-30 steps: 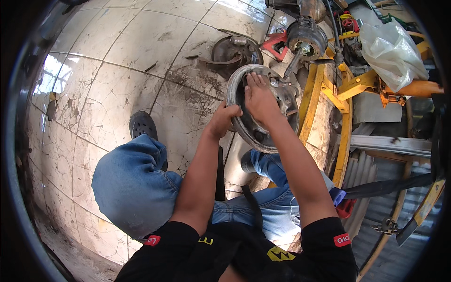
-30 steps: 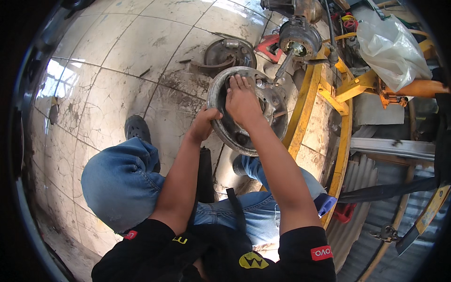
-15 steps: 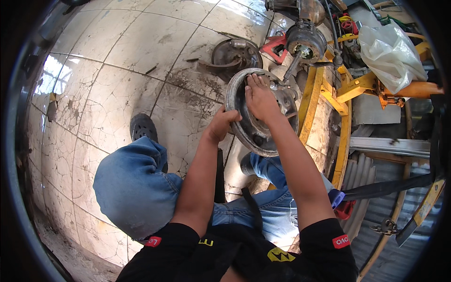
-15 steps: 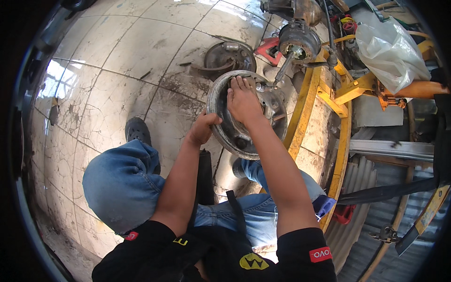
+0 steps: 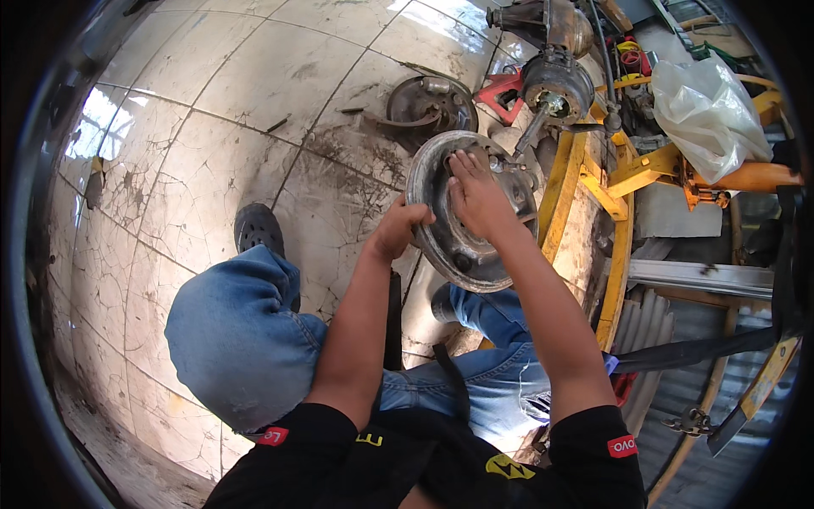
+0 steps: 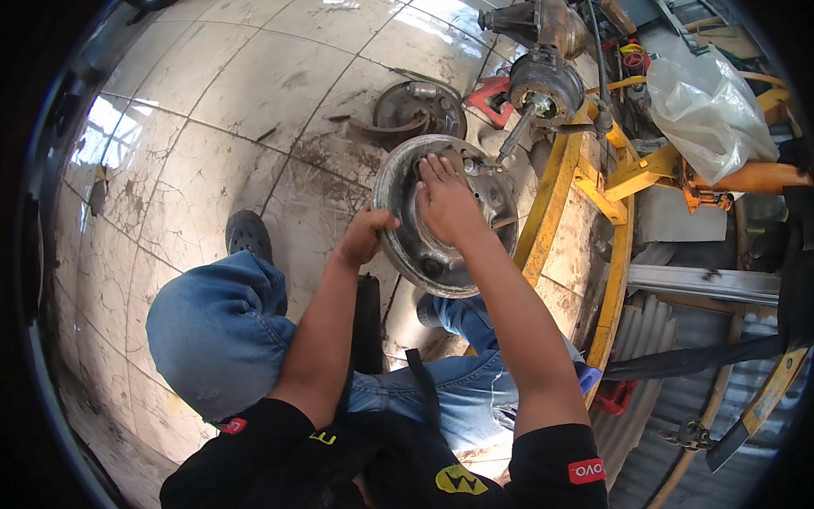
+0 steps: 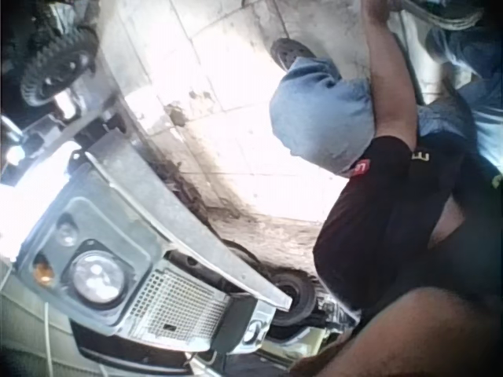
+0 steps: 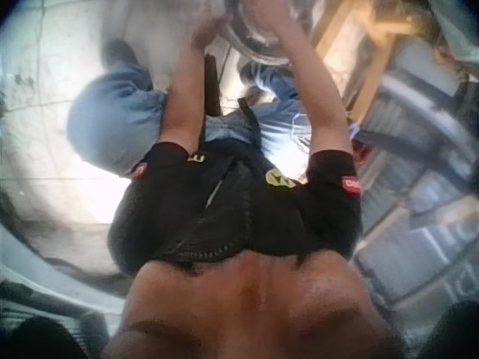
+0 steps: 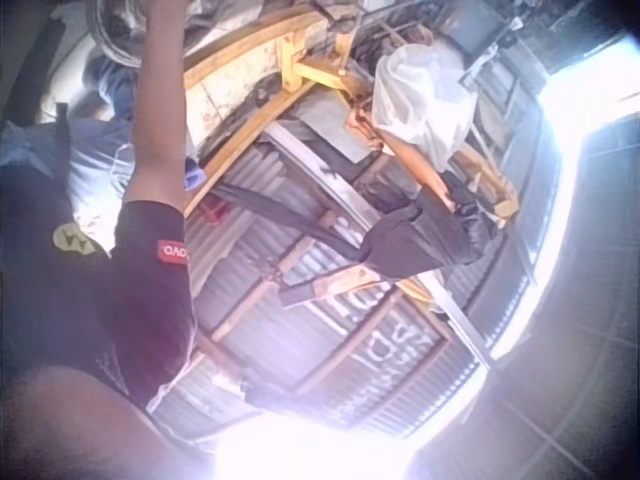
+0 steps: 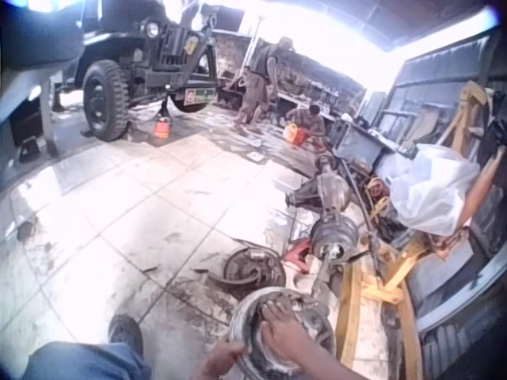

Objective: The person sits on the floor and scrubs the surface of a brake drum with a wire brush. They rotate the drum to clean different sections and flip it over to clean the other side.

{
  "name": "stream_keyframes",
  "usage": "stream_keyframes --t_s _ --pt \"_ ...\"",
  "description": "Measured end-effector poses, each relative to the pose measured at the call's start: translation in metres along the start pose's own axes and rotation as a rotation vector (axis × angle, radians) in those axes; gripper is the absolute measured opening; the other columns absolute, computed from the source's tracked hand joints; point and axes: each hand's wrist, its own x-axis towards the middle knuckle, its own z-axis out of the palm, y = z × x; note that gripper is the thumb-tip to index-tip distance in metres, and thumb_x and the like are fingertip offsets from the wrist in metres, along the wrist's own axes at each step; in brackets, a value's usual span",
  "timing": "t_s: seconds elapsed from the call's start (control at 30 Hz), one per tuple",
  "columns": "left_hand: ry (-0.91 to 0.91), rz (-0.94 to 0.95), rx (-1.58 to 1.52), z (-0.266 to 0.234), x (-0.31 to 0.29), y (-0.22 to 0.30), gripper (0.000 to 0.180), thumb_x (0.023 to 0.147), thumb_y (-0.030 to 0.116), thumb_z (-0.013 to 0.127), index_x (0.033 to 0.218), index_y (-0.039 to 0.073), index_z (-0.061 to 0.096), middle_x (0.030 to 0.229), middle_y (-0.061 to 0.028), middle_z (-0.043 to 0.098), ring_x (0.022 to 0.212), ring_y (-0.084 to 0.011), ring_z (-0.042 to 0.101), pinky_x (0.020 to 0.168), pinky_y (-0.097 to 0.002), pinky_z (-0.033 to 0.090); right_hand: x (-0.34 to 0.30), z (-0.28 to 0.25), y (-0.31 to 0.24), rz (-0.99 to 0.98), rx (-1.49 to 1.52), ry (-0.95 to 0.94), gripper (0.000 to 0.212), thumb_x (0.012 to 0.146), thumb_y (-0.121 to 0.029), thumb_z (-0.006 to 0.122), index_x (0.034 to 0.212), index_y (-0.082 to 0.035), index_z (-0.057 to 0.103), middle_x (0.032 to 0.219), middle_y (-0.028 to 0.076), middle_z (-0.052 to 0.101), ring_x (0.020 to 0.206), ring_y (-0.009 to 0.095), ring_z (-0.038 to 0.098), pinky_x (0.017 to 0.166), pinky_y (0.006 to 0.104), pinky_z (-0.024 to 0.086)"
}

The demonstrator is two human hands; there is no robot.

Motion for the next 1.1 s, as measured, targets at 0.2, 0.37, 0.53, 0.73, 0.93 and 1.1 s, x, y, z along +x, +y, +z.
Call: stream_keyframes --t_s 0.2,0.37,0.53,0.73,0.93,1.1 --pt "-0.019 -0.002 -0.019 0.013 0.002 0.002 0.043 0.068 0.01 0.061 0.109 -0.001 0.057 0.087 -0.0056 0.061 0.077 -0.0177 0.059 0.07 -0.0307 0.049 0.018 0.006 0.011 0.132 -0.029 0.038 0.043 0.099 -0.023 0.038 0.132 0.004 0.046 0.139 0.026 0.043 0.131 0.041 0.038 0.109 0.0435 0.033" --pt "-0.05 0.012 -0.058 0.005 -0.001 0.001 0.042 0.069 0.009 0.061 0.11 -0.001 0.057 0.088 -0.0062 0.062 0.077 -0.0182 0.06 0.071 -0.0318 0.049 0.001 -0.005 0.001 0.03 0.004 -0.031 0.046 0.1 -0.026 0.036 0.132 0.006 0.045 0.138 0.026 0.043 0.131 0.041 0.038 0.111 0.0439 0.031" --pt "-0.034 -0.018 -0.014 0.01 0.002 0.001 0.043 0.069 0.008 0.06 0.11 -0.001 0.058 0.091 -0.0069 0.063 0.082 -0.0187 0.061 0.076 -0.0329 0.049 0.01 -0.007 -0.001 0.128 -0.002 -0.033 0.048 0.101 -0.031 0.035 0.133 0.003 0.047 0.14 0.025 0.043 0.132 0.041 0.037 0.109 0.0438 0.033" --pt "-0.048 0.034 0.0 0.007 0.001 0.001 0.046 0.068 0.01 0.061 0.113 0.0 0.057 0.092 -0.0076 0.062 0.083 -0.0194 0.06 0.076 -0.0335 0.049 0.0 -0.006 0.003 0.047 0.013 -0.07 0.051 0.101 -0.035 0.035 0.134 0.002 0.046 0.141 0.024 0.042 0.133 0.04 0.036 0.111 0.043 0.03" --pt "-0.035 -0.01 -0.027 0.015 0.0 0.005 0.049 0.067 0.01 0.06 0.115 0.0 0.056 0.091 -0.0068 0.062 0.081 -0.0191 0.059 0.075 -0.0323 0.049 0.015 -0.007 0.007 0.091 0.046 -0.038 0.051 0.101 -0.035 0.036 0.132 0.003 0.048 0.141 0.023 0.042 0.134 0.04 0.035 0.112 0.044 0.028" --pt "-0.042 0.041 -0.003 0.013 -0.003 0.003 0.048 0.068 0.009 0.058 0.116 0.0 0.055 0.092 -0.0067 0.061 0.083 -0.0187 0.059 0.077 -0.0317 0.048 0.0 -0.007 0.008 0.047 0.059 -0.045 0.051 0.101 -0.035 0.035 0.132 0.004 0.047 0.14 0.023 0.043 0.133 0.041 0.035 0.112 0.0446 0.028"
